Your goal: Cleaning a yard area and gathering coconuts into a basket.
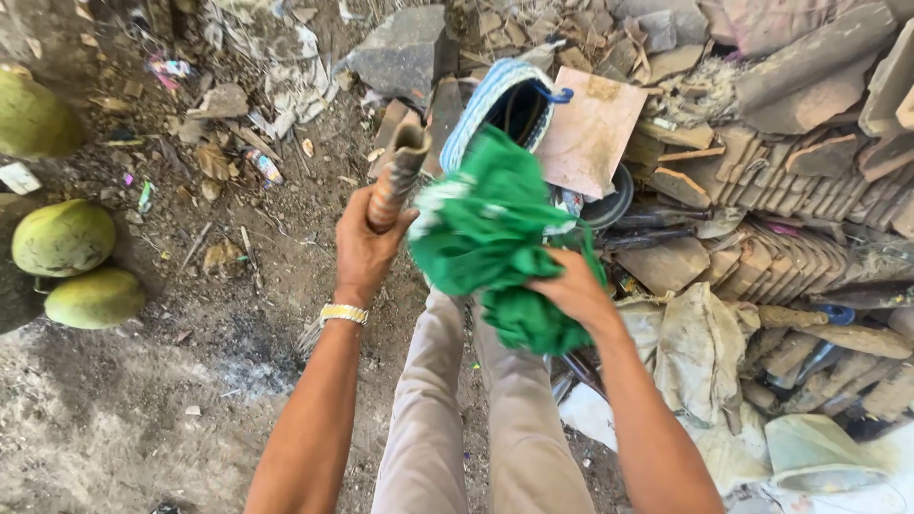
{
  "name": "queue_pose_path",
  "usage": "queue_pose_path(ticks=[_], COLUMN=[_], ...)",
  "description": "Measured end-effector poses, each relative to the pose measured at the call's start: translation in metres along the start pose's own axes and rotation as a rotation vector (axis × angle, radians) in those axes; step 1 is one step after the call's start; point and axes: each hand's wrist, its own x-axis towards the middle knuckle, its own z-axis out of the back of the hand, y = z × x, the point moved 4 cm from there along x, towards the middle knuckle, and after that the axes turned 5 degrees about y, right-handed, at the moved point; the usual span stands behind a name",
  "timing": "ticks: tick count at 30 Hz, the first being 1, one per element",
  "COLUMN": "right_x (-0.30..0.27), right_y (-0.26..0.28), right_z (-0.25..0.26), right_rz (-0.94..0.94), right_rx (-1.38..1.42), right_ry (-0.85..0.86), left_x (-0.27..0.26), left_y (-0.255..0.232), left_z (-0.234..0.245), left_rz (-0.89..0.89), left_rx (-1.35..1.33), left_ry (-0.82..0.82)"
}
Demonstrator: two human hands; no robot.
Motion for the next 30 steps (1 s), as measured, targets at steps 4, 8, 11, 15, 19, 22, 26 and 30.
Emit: queue_pose_path(ticks=[4,8,11,15,19,22,26,30], right_x=[-0.047,-0.070,-0.068,-0.058,-0.063,-0.062,-0.073,-0.069], right_y=[-0.027,-0.025,0.005,0.042,0.062,0.071,0.067,0.057], right_z=[0.032,0.049,0.046,0.041,0.047,0.046,0.069,0.073], right_rz=[-0.099,-0.158,-0.143,-0.017,0.048,0.073,0.056,0.119], right_rx=[0.232,0.371,0.315,0.084,0.070,0.089,-0.150,-0.080], right_ry=[-0.033,-0.092,-0.068,-0.015,-0.063,-0.039,-0.165,-0.142], left_x=[0.018,0.031,0.012,-0.028,-0.037,-0.038,-0.029,-0.040], left_y=[-0.001,-0.006,-0.028,-0.090,-0.120,-0.101,-0.077,-0.093], left_z=[-0.006,-0.028,-0.050,-0.080,-0.063,-0.047,-0.020,0.003], left_rz=[0.040,-0.022,-0.273,-0.230,-0.541,-0.390,-0.126,-0.453], left_rx=[0.018,0.122,0.200,-0.168,0.057,0.378,0.080,0.187], left_ry=[0.015,-0.024,-0.025,0.680,0.631,0.677,0.502,0.274])
